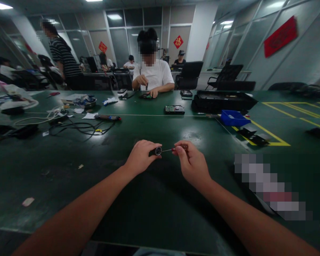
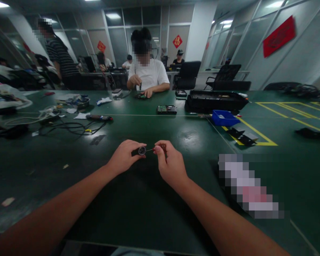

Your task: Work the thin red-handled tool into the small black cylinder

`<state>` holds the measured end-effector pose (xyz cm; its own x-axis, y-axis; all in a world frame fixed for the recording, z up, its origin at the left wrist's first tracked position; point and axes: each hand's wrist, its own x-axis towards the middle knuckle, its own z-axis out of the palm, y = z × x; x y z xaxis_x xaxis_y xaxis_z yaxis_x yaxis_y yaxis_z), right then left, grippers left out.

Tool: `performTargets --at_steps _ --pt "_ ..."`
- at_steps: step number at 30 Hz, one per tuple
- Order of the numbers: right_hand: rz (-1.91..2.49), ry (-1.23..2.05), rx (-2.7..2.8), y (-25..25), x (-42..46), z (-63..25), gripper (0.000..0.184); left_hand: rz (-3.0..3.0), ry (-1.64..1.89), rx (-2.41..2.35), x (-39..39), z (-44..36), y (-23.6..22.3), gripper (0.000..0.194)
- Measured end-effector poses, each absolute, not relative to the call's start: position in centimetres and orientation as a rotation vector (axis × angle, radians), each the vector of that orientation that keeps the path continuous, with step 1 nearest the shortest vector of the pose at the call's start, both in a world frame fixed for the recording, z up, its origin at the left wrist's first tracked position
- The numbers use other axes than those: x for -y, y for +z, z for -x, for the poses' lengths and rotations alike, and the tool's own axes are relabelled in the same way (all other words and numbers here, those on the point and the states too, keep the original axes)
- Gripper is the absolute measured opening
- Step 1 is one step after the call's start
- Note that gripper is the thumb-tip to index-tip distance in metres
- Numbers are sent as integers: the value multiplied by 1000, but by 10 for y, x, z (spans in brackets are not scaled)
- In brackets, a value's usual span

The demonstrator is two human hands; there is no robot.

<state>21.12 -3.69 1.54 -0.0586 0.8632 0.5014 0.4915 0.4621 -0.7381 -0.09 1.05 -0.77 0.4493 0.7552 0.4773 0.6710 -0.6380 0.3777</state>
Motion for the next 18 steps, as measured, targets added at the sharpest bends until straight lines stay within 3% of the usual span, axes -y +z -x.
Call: performTargets --at_steps 18 --pt "1195 439 1676 17 38 -210 16 -2472 948 -1304 -9 -1 -7 36"
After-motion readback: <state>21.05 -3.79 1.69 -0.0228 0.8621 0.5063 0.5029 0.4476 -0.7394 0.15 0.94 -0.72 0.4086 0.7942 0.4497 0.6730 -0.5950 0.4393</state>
